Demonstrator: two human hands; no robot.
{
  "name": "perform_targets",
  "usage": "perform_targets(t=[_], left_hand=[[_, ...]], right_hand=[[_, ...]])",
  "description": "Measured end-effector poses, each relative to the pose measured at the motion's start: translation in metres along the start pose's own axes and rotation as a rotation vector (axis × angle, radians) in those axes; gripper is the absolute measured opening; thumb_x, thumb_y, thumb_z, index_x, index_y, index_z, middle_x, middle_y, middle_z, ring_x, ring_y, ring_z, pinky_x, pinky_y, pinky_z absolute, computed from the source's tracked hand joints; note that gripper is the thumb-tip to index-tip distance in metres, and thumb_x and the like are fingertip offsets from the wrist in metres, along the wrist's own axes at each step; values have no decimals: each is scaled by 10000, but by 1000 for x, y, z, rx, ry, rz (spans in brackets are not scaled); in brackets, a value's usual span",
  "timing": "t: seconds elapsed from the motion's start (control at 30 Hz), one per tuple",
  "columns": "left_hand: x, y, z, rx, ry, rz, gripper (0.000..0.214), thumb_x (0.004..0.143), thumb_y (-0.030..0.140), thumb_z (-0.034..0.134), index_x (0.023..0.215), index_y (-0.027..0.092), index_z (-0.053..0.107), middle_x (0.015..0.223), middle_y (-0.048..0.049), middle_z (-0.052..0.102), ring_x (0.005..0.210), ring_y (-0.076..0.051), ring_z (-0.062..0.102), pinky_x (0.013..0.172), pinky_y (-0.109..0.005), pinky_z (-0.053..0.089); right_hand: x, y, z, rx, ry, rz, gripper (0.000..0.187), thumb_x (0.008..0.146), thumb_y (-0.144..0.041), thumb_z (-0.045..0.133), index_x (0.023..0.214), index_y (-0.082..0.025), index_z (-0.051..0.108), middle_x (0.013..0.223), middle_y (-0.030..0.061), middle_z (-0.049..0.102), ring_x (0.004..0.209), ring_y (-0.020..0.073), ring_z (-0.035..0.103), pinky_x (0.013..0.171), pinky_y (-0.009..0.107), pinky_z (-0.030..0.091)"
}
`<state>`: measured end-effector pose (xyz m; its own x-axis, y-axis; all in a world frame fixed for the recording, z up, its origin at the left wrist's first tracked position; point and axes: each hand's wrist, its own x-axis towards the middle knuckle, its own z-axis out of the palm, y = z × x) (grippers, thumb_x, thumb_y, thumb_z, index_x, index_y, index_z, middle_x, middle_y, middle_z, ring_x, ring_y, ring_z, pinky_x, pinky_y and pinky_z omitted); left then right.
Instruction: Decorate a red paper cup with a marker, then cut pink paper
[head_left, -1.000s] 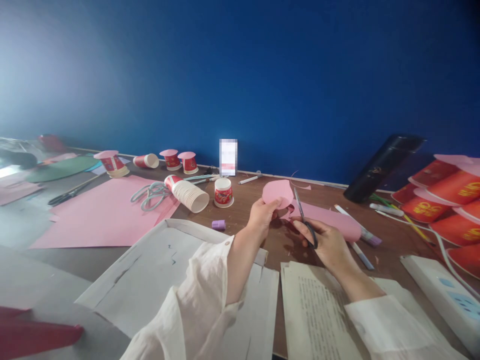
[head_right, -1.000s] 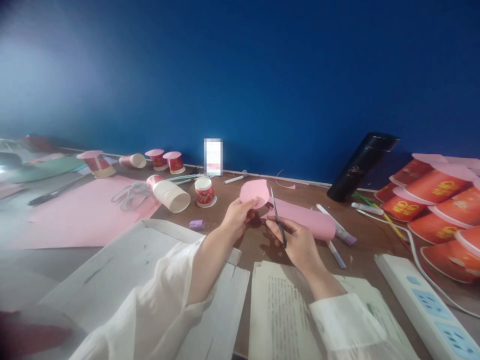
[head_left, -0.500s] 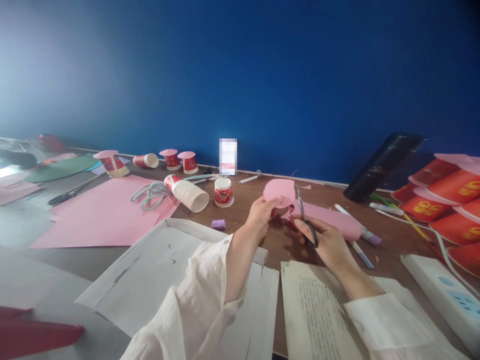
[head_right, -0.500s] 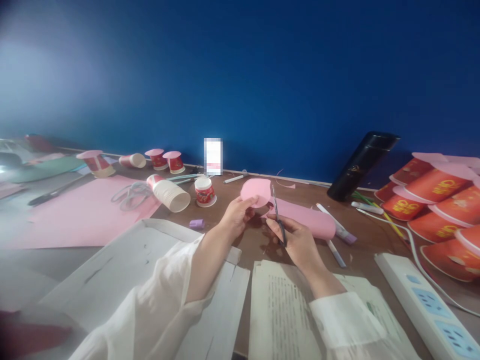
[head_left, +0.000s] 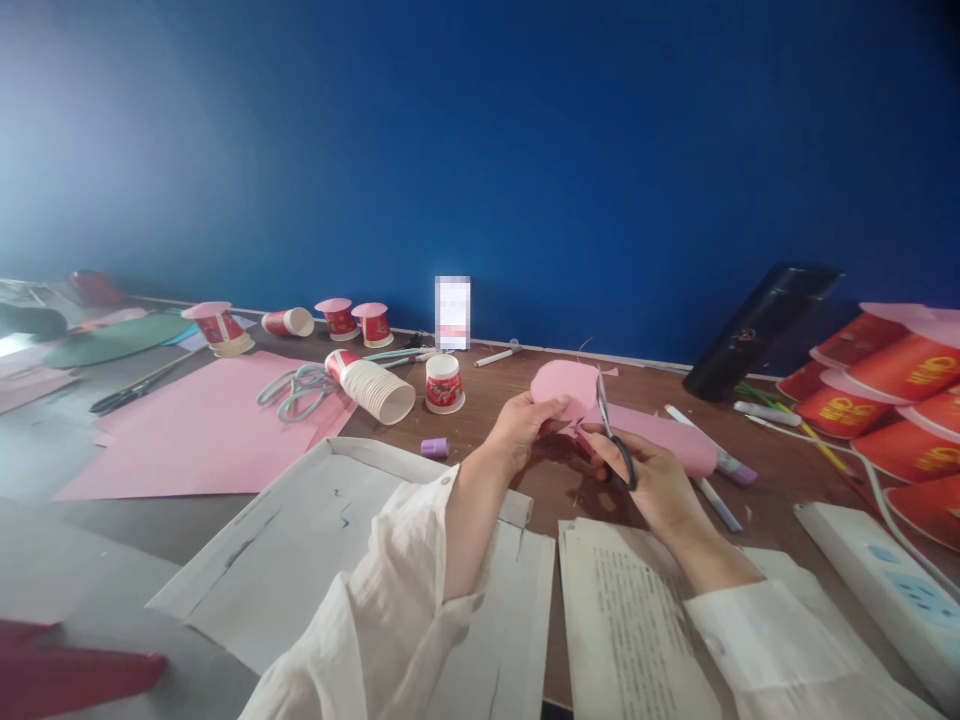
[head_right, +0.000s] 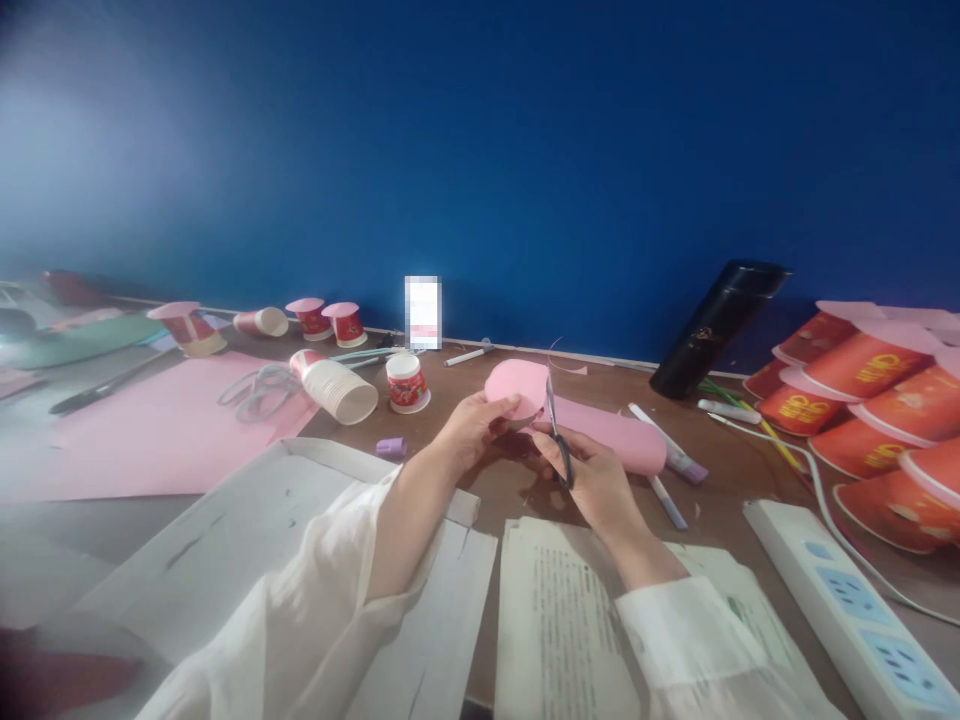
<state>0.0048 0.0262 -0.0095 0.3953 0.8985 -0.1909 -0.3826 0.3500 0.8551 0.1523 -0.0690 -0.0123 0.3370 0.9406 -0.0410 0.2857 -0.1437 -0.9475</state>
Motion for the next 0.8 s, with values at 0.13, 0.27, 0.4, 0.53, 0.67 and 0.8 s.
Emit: perform_targets(t=[0.13,0.27,0.4,0.53,0.67,0.8], left_hand=[[-5,5,2,-16,-39,-40,315,634,316,860,776,142,639,586,16,567,483,-83,463,499,-252,430],[-6,6,2,2,-48,-33,289,643,284,854,752,132,634,584,12,578,479,-70,460,490,-230,413],[-5,5,1,33,-63,-49,347,619,343,876,765,144,634,550,27,547,492,-88,479,509,-246,430],[-6,4,0,43,-84,-53,364,616,368,878,767,148,631,539,33,527,515,-105,507,552,-268,455],[-5,3,-1,52,-106,-40,395,601,392,882,791,143,641,562,31,531,535,-108,516,576,-273,445],[-4,1,-2,56,-106,-35,427,579,400,892,812,134,653,561,32,527,528,-98,496,573,-267,426]], right_hand=[[-2,-4,0,-24,12,-20,584,740,-640,691,1090,-177,750,657,1,639,643,156,550,564,257,421],[-2,-4,-1,-37,11,-32,538,732,-645,697,987,-174,760,659,8,642,645,155,554,567,254,421],[-2,-6,-1,-60,13,-50,489,742,-662,674,744,-176,718,653,17,634,609,141,536,553,250,420],[-3,-8,-1,-70,15,-69,488,739,-669,673,713,-182,707,651,18,636,614,141,539,560,250,419],[-3,-9,-1,-79,32,-70,485,737,-671,670,742,-189,726,642,17,636,607,145,534,550,252,412],[-3,-9,0,-85,30,-86,492,751,-672,657,711,-184,706,630,16,626,604,142,525,549,249,408]])
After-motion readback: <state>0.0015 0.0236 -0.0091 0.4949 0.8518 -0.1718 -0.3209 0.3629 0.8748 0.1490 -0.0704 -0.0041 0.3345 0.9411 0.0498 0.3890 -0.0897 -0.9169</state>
